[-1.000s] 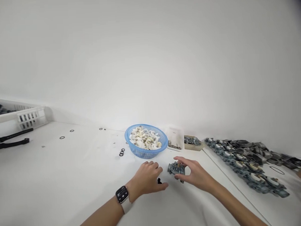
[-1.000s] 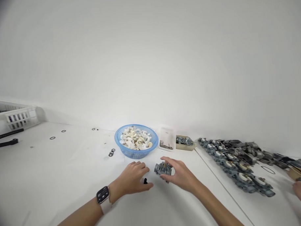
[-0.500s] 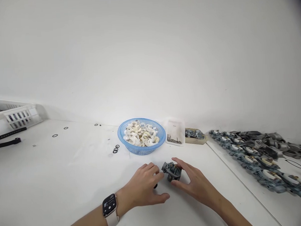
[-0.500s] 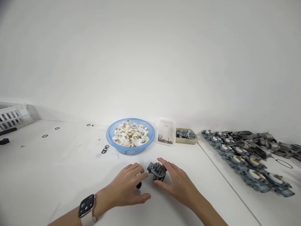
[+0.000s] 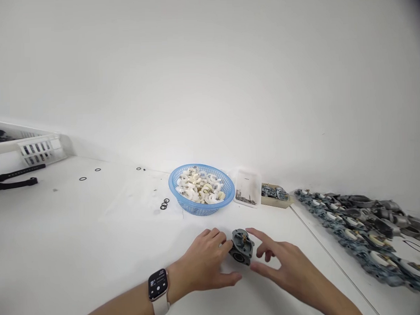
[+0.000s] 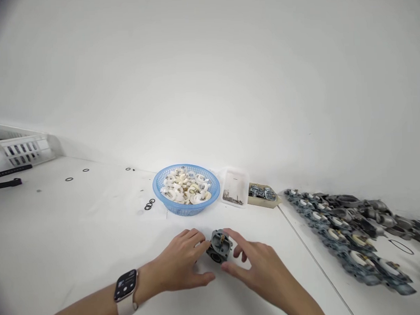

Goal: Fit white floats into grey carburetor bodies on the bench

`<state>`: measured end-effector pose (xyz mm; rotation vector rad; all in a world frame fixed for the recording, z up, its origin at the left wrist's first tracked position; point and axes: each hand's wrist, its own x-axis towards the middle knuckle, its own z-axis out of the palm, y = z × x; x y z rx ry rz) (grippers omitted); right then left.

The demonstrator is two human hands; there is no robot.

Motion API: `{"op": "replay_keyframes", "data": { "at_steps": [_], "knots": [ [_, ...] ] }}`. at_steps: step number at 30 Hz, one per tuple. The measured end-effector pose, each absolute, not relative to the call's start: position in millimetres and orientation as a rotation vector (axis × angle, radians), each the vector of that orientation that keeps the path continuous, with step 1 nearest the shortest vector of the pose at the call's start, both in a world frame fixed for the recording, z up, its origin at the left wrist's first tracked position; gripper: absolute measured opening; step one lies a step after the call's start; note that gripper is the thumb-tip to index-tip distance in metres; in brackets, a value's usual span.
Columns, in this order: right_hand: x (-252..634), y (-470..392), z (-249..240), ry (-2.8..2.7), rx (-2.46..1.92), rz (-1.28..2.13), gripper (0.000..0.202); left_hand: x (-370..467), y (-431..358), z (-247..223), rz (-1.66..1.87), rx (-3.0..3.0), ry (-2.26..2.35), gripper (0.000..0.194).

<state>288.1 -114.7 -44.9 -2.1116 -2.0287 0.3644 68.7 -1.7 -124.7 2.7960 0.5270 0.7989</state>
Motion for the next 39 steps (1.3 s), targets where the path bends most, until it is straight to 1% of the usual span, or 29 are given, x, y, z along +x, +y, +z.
{"op": "replay_keyframes", "data": {
  "at_steps": [2,5,9,11,14,15,16,18,19,21,26,30,36,39],
  "knots": [
    [295,-105,-30,-1.995,-2.11,0.284,0.058,72,-3,-126,0.801,2.787,0.565,0.046],
    [297,-80,-5,-1.969,-2.031,0.196,0.053,78,-4,-127,0.817,2.775,0.614,0.047],
    [280,-24,16,-2.094,-1.889,0.122,0.045,83,-4,-130,0.86,2.747,0.655,0.05],
    [269,11,16,-2.202,-1.863,0.044,0.042,88,-1,-137,0.897,2.733,0.677,0.055],
    [256,64,3,-2.321,-1.865,-0.056,0.037,105,11,-158,0.967,2.766,0.752,0.072],
    [252,81,-3,-2.344,-1.868,-0.071,0.038,112,17,-166,0.971,2.817,0.783,0.074],
    [250,95,-8,-2.358,-1.875,-0.082,0.04,120,24,-173,0.97,2.897,0.822,0.065],
    [248,120,-18,-2.372,-1.894,-0.087,0.042,136,37,-183,0.942,3.019,0.886,0.036],
    [248,130,-22,-2.374,-1.903,-0.078,0.041,142,42,-186,0.93,3.049,0.904,0.025],
    [250,145,-29,-2.371,-1.914,-0.045,0.038,152,48,-189,0.902,3.086,0.944,0.019],
    [260,157,-41,-2.334,-1.929,0.036,0.03,155,45,-193,0.874,3.089,0.906,0.02],
    [259,152,-39,-2.279,-1.909,0.08,0.027,149,45,-198,0.89,3.053,0.825,0.019],
    [263,134,-13,-2.128,-1.799,0.195,0.022,139,48,-190,0.807,3.048,0.732,0.025],
    [273,114,5,-2.106,-1.694,0.37,0.022,118,43,-173,0.717,3.008,0.657,0.036]
  ]
}}
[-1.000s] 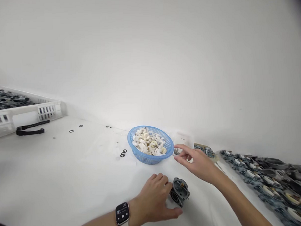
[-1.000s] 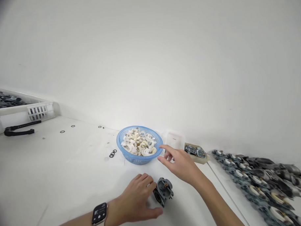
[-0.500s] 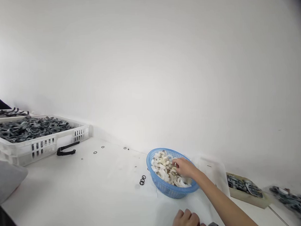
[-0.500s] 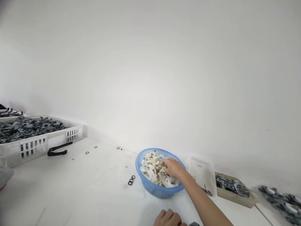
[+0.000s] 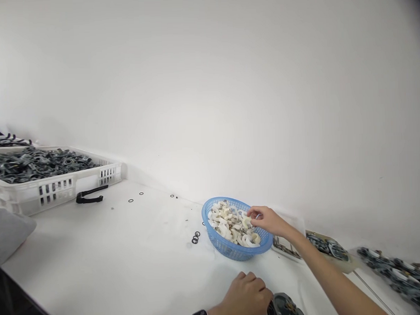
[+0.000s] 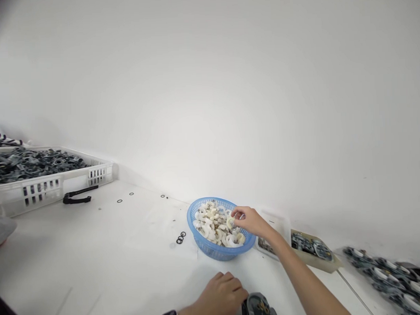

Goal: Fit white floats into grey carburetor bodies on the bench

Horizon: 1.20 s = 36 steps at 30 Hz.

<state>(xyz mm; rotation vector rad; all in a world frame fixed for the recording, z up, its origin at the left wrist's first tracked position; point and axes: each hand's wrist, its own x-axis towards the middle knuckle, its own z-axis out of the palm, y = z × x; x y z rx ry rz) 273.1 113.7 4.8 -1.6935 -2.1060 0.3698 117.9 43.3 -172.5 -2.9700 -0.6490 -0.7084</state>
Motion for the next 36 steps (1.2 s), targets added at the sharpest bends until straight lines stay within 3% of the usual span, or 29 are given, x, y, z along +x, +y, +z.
{"op": "replay_keyframes", "data": {
  "at_steps": [4,9,15,22,28,36],
  "knots": [
    [282,66,28,-2.066,-1.604,0.672,0.031,82,30,-140,-0.821,-3.122,-0.593,0.056],
    [284,2,38,-1.943,-1.537,1.102,0.037,61,21,-117,-0.847,-3.245,-0.551,0.047],
    [287,-40,-2,-1.843,-1.514,1.356,0.032,57,16,-111,-0.87,-3.305,-0.567,0.035],
    [288,-47,-29,-1.819,-1.498,1.269,0.033,60,6,-105,-0.952,-3.268,-0.708,0.043],
    [292,-42,-28,-1.9,-1.509,1.194,0.033,66,-1,-106,-1.016,-3.285,-0.743,0.032],
    [370,13,-43,-1.962,-1.977,0.37,0.026,72,-3,-115,-1.175,-3.163,-0.76,0.022]
  ]
}}
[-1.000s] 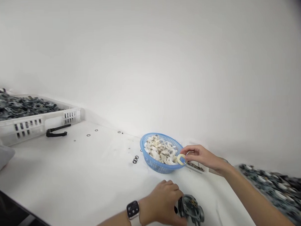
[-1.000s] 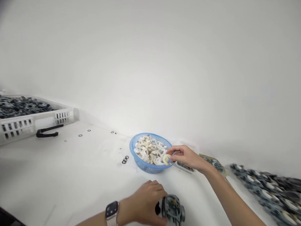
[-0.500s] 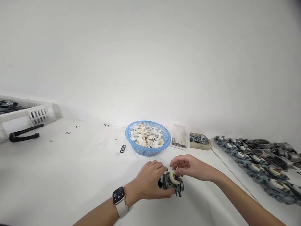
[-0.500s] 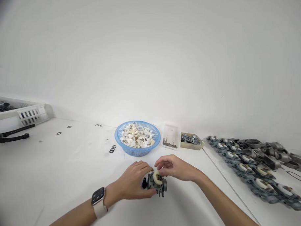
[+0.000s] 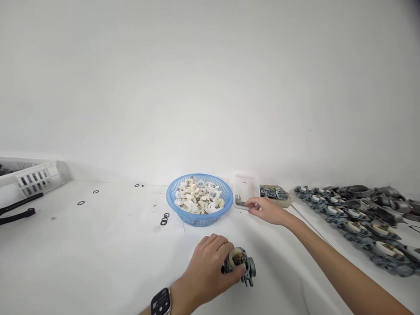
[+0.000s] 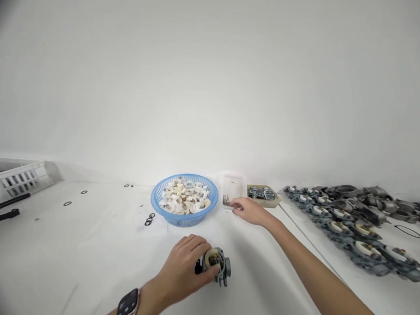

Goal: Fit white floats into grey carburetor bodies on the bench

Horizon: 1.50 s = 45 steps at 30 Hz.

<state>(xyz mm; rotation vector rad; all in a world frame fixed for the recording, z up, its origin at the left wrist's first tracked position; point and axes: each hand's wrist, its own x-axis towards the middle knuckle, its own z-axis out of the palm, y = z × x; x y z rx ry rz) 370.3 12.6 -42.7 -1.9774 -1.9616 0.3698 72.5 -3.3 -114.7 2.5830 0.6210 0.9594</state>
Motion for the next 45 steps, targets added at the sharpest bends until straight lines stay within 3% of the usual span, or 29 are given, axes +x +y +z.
{"op": "replay_keyframes", "data": {
  "at_steps": [6,11,22,33,38,45],
  "knots": [
    [396,59,-65,-1.975,-2.116,0.177,0.013,80,-5,-122,1.037,2.502,0.589,0.026],
    [390,90,-82,-2.041,-2.184,0.142,0.026,89,-2,-128,1.034,2.363,0.666,0.027],
    [399,112,-95,-2.074,-2.231,0.196,0.029,90,0,-128,0.939,2.295,0.653,0.032],
    [403,97,-78,-1.943,-2.095,0.241,0.023,87,-3,-121,0.886,2.263,0.668,0.037],
    [398,78,-64,-1.754,-1.989,0.263,0.009,80,-8,-108,0.869,2.213,0.668,0.034],
    [352,2,-62,-1.602,-1.688,0.682,0.024,75,-7,-107,0.886,2.208,0.64,0.029]
  ]
}}
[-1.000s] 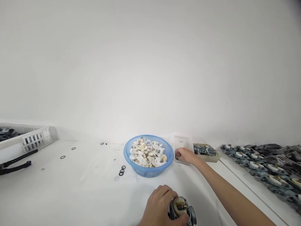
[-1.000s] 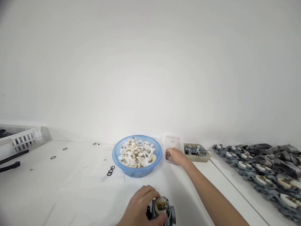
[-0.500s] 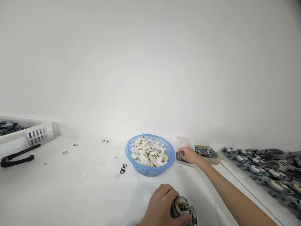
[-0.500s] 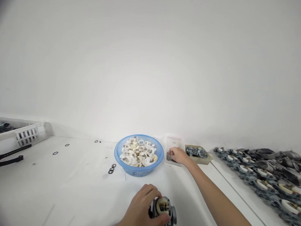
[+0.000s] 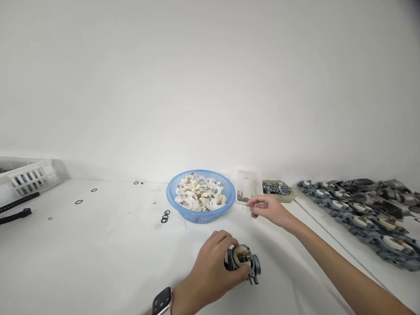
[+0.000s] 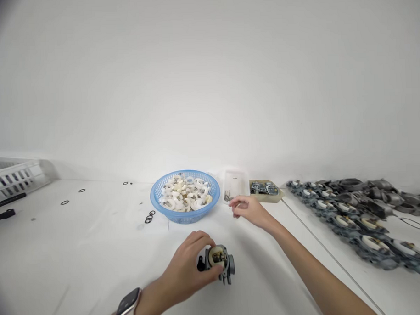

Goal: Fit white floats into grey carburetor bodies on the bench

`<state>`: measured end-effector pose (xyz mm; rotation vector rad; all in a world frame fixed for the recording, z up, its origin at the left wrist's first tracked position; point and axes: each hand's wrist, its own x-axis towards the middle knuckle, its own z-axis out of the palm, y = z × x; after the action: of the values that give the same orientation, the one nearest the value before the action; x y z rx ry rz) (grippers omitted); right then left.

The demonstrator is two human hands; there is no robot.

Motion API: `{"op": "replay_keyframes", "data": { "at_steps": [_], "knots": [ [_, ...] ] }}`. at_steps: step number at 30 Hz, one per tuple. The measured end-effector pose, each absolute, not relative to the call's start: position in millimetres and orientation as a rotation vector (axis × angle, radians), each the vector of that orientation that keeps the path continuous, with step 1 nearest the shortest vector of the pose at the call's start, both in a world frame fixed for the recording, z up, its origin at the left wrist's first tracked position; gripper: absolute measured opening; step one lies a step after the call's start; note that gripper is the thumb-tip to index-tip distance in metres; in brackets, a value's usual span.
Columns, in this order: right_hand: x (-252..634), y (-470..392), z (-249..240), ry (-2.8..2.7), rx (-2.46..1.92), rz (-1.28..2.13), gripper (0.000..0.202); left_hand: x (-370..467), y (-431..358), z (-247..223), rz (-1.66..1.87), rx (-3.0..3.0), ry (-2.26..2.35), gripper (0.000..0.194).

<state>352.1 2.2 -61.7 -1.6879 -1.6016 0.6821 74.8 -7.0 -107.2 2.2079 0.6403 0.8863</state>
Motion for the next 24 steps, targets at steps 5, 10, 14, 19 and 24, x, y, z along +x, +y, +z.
{"op": "replay_keyframes", "data": {
  "at_steps": [5,10,14,19,24],
  "knots": [
    [308,-49,-81,-1.483,-1.42,1.059,0.014,74,-8,-111,0.897,2.245,0.604,0.028],
    [296,-61,-85,-1.348,-1.307,1.115,0.009,73,-9,-110,0.861,2.287,0.613,0.026],
    [292,-67,-80,-1.242,-1.285,1.122,0.008,72,-8,-106,0.807,2.297,0.619,0.022],
    [279,-74,-76,-1.206,-1.321,1.093,0.009,72,-9,-104,0.734,2.245,0.606,0.019],
    [277,-73,-76,-1.198,-1.316,1.075,0.01,71,-10,-99,0.697,2.235,0.642,0.016]
  ]
}}
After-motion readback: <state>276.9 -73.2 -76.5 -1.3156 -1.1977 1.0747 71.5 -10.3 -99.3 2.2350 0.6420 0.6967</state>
